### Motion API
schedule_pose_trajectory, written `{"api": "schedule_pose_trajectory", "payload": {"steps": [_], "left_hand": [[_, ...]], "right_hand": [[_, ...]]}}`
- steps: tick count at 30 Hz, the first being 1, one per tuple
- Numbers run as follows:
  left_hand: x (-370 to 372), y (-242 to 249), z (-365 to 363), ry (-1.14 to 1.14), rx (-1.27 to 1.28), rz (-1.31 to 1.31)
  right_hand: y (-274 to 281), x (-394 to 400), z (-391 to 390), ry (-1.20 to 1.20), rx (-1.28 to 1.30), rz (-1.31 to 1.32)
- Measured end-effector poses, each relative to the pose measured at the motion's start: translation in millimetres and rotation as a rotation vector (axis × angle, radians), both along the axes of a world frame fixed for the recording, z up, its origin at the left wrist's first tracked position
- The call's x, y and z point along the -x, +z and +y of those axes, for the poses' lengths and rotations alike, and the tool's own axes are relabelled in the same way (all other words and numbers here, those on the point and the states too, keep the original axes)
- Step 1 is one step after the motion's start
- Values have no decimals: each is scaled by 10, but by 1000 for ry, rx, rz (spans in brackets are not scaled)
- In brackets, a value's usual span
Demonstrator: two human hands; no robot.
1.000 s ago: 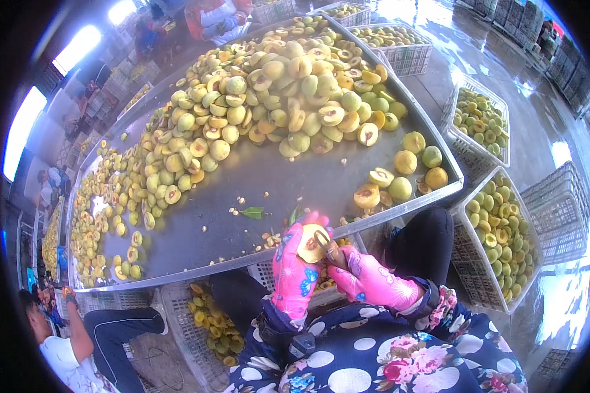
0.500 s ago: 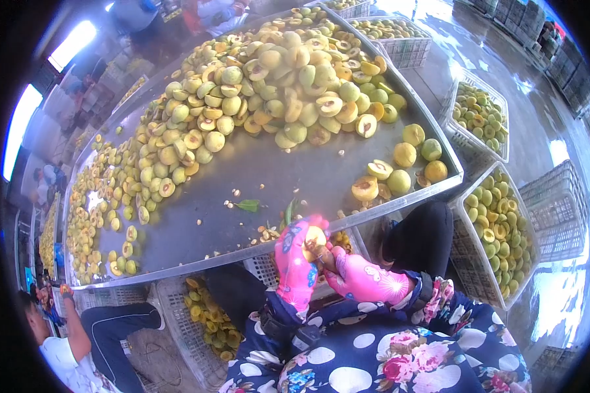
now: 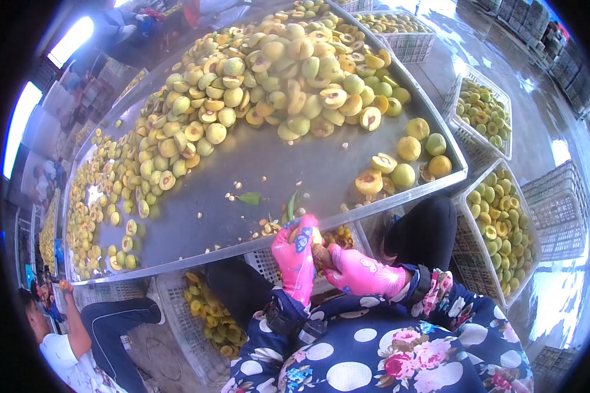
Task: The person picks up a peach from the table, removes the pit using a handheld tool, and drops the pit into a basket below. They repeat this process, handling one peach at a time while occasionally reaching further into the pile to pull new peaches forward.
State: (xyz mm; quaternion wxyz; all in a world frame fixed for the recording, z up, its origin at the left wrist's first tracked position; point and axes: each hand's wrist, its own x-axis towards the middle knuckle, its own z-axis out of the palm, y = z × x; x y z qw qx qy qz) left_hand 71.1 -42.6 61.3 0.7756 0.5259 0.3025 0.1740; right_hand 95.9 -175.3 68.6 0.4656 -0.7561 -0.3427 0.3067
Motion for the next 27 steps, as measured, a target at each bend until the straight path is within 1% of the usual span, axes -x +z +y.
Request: {"api": "schedule_pose_trajectory", "payload": {"steps": [3, 4, 6, 9, 12, 15, 18, 21, 24, 25, 26, 27], "left_hand": [[63, -52, 25, -43, 108, -9], [71, -70, 9, -20, 112, -44], [77, -114, -26, 30, 120, -113], [107, -177, 7, 13, 143, -201], [102, -113, -6, -3, 120, -270], [109, -32, 74, -168, 353, -311], [76, 65, 24, -80, 376, -139], [102, 30, 70, -82, 344, -117], [45, 115, 367, 414, 730, -227], [194, 192, 574, 179, 764, -347], [296, 259, 676, 294, 605, -253], [455, 116, 929, 283, 502, -285]], "right_hand": [[227, -42, -17, 28, 156, 532], [217, -34, -32, 46, 89, 627], [170, -27, -68, 82, -49, 813], [125, 1, -63, 137, -201, 1094], [295, 60, -46, 102, -296, 1253], [256, 84, -50, 91, -324, 1417], [194, 75, -50, 40, -357, 1473], [133, 80, -78, 83, -344, 1340], [116, 82, -139, 69, -406, 1272], [88, 51, -128, 50, -318, 1187], [34, 51, -103, 28, -238, 1109], [-4, 63, -74, 6, -157, 1029]]}}
